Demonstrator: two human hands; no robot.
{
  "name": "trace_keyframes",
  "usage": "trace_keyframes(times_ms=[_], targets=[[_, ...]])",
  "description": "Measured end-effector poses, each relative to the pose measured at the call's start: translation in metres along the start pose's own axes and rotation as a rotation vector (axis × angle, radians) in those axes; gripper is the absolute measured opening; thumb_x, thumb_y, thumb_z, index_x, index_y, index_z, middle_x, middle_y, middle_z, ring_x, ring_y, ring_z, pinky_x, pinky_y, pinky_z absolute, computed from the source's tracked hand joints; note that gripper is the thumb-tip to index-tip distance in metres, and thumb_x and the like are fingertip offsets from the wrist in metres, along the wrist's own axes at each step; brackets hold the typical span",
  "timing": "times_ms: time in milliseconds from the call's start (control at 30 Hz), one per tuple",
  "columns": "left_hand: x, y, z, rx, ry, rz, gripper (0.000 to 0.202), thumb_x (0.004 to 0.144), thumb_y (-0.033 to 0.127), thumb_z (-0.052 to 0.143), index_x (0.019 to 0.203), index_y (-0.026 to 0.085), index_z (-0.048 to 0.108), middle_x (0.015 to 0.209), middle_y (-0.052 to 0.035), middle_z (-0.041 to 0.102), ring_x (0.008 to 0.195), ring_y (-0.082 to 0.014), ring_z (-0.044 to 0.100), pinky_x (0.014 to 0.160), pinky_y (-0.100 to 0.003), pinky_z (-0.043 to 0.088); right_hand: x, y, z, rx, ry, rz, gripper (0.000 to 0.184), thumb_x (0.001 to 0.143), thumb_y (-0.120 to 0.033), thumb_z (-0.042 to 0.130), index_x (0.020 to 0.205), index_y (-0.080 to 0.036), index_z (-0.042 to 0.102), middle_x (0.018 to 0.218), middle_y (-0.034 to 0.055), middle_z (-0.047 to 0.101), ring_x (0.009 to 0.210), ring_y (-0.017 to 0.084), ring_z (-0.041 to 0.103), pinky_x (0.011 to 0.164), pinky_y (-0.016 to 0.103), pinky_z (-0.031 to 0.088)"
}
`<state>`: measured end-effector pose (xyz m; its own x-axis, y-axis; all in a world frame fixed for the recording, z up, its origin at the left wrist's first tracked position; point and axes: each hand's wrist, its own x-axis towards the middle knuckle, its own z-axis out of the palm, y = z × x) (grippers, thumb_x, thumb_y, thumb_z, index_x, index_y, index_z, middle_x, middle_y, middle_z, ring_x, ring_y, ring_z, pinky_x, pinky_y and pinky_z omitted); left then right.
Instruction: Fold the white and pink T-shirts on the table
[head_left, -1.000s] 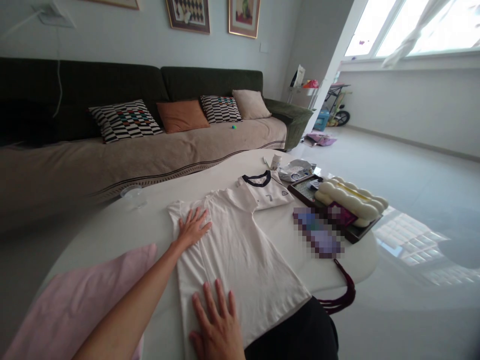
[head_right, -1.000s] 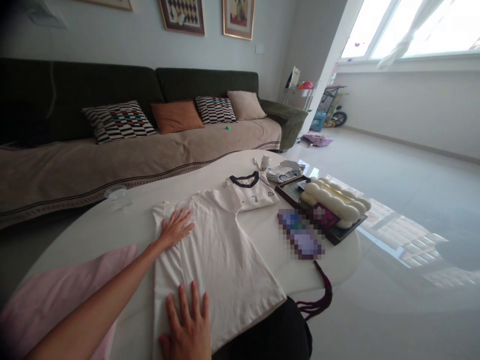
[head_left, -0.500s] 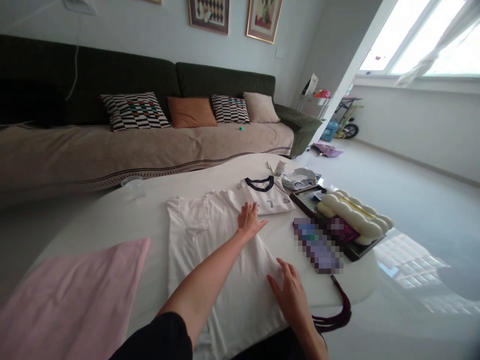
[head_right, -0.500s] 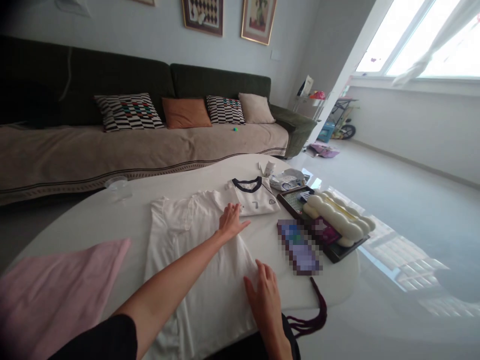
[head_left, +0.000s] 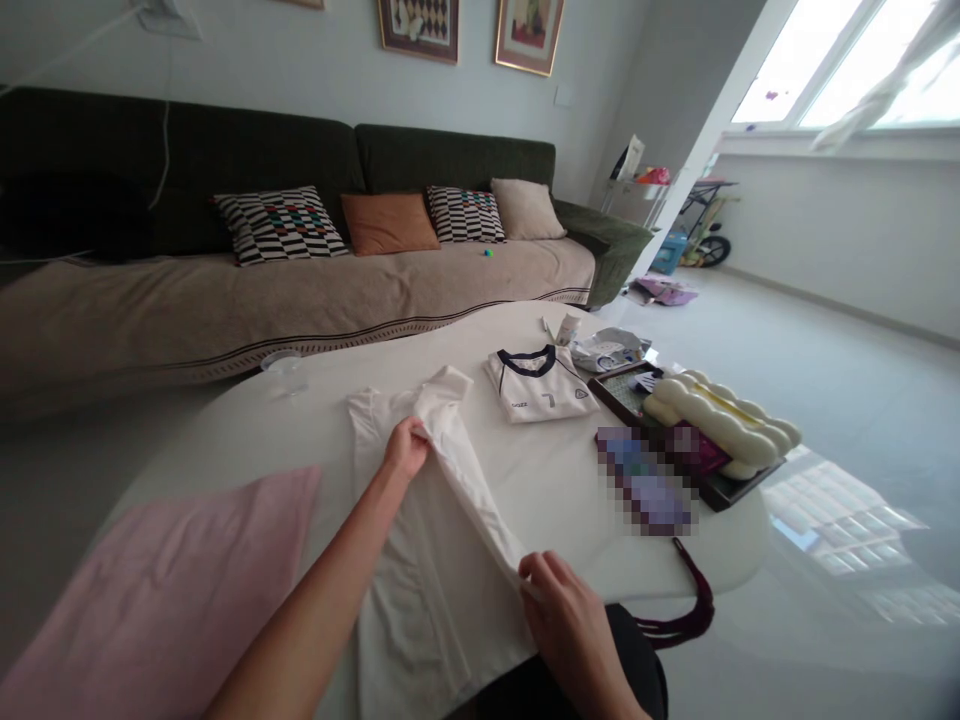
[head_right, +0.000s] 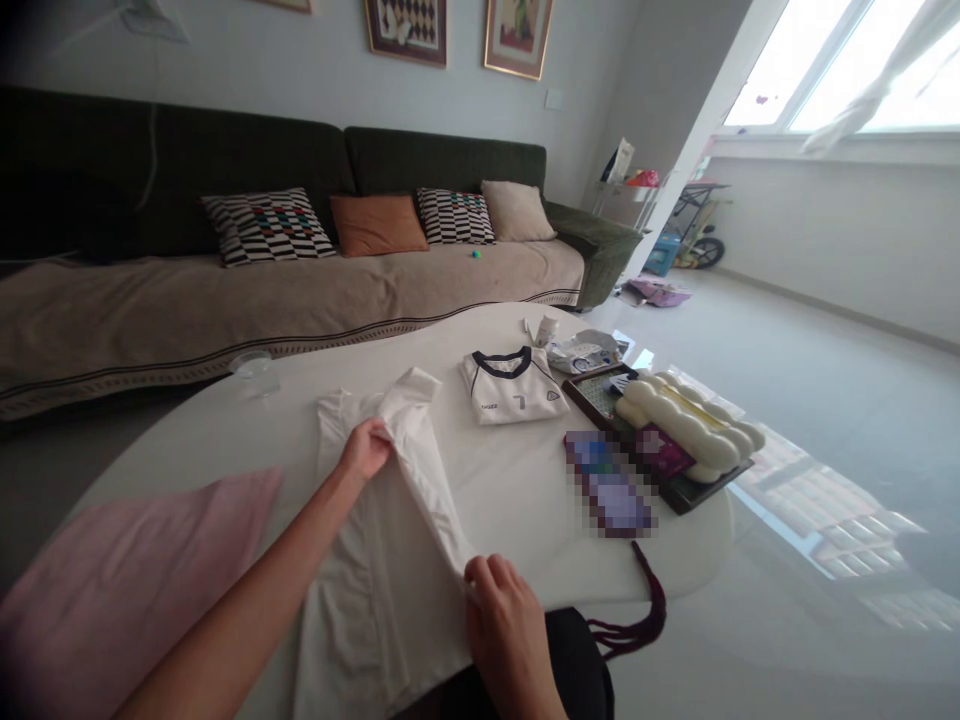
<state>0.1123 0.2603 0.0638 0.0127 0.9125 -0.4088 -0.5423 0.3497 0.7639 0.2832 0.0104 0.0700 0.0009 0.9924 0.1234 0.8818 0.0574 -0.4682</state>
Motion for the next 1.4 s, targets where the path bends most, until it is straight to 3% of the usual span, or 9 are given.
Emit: trace_keyframes(times_ms=[133,233,367,633,800,967,1167,1300,1400], targets=[[0.001,0.022,-0.034,0.173,-0.002,0.022,0.030,0.083,0.019,0.062,0.112,0.017,0.055,0.083,0.0003,0.063,0.064,-0.0108,0.061,0.057,-0.024,0.052,-0.015,-0.018,0.013,-0.042,-0.091,-0.049,0.033,0.072,0.001,0.043,0.092,-0.021,0.059,0.084,0.0047,0.063,0.081,0.024,0.060,0.070,0.035,0.049],[0.012,0.033,-0.032,0.302,-0.040,0.059,0.060,0.067,0.004,0.067,0.122,0.023,0.051,0.074,0.0039,0.064,0.056,-0.0105,0.060,0.050,-0.019,0.047,-0.020,-0.019,0.020,-0.016,-0.083,-0.049,0.035,0.072,0.002,0.042,0.095,-0.019,0.059,0.086,0.0068,0.063,0.084,0.025,0.061,0.073,0.036,0.051],[0.029,0.046,-0.017,0.460,-0.135,0.062,0.058,0.059,0.001,0.066,0.115,0.016,0.062,0.072,-0.0007,0.068,0.054,-0.0131,0.060,0.052,-0.022,0.048,-0.023,-0.022,0.022,0.062,-0.060,-0.036,0.037,0.076,0.000,0.039,0.104,-0.017,0.057,0.090,0.0085,0.061,0.079,0.023,0.064,0.068,0.033,0.053],[0.040,0.038,-0.044,0.600,-0.014,0.236,0.068,0.058,0.003,0.069,0.124,0.020,0.058,0.124,-0.0064,0.061,0.109,-0.0225,0.058,0.092,-0.028,0.045,-0.033,-0.041,0.050,0.091,-0.271,-0.160,0.055,0.069,-0.002,0.053,0.122,-0.016,0.053,0.105,0.0108,0.063,0.088,0.023,0.066,0.075,0.029,0.054],[0.038,0.035,-0.059,0.622,0.046,0.225,0.065,0.061,0.006,0.072,0.123,0.015,0.057,0.118,-0.0112,0.062,0.107,-0.0225,0.059,0.088,-0.027,0.048,-0.027,-0.035,0.048,0.162,-0.351,-0.114,0.034,0.075,-0.022,0.061,0.109,-0.024,0.059,0.095,0.0037,0.066,0.078,0.021,0.068,0.067,0.026,0.053],[0.024,0.049,-0.053,0.622,-0.041,0.170,0.073,0.059,0.009,0.077,0.127,0.023,0.053,0.110,-0.0061,0.065,0.093,-0.0165,0.063,0.074,-0.020,0.050,-0.025,-0.030,0.051,0.151,-0.281,-0.132,0.023,0.077,-0.020,0.057,0.099,-0.025,0.059,0.092,0.0020,0.066,0.075,0.017,0.067,0.064,0.021,0.050],[0.003,0.060,-0.054,0.741,-0.169,0.010,0.056,0.059,0.006,0.075,0.112,0.019,0.064,0.064,0.0021,0.061,0.049,-0.0110,0.053,0.049,-0.022,0.047,-0.025,-0.034,0.051,0.181,-0.279,-0.102,0.024,0.077,-0.018,0.054,0.100,-0.026,0.057,0.094,0.0015,0.066,0.078,0.017,0.067,0.066,0.022,0.049],[0.004,0.060,-0.057,0.821,-0.117,0.067,0.040,0.061,0.007,0.072,0.100,0.017,0.066,0.067,0.0010,0.058,0.056,-0.0141,0.057,0.056,-0.025,0.049,-0.024,-0.037,0.045,0.180,-0.288,-0.092,0.025,0.078,-0.018,0.053,0.101,-0.026,0.057,0.096,0.0016,0.066,0.081,0.018,0.067,0.067,0.023,0.049],[0.008,0.060,-0.054,0.929,-0.058,0.183,0.034,0.052,0.004,0.076,0.082,0.019,0.067,0.085,-0.0050,0.062,0.085,-0.0257,0.062,0.073,-0.031,0.050,-0.024,-0.038,0.043,0.180,-0.290,-0.100,0.025,0.078,-0.018,0.053,0.101,-0.025,0.057,0.095,0.0020,0.066,0.081,0.018,0.067,0.068,0.023,0.049]])
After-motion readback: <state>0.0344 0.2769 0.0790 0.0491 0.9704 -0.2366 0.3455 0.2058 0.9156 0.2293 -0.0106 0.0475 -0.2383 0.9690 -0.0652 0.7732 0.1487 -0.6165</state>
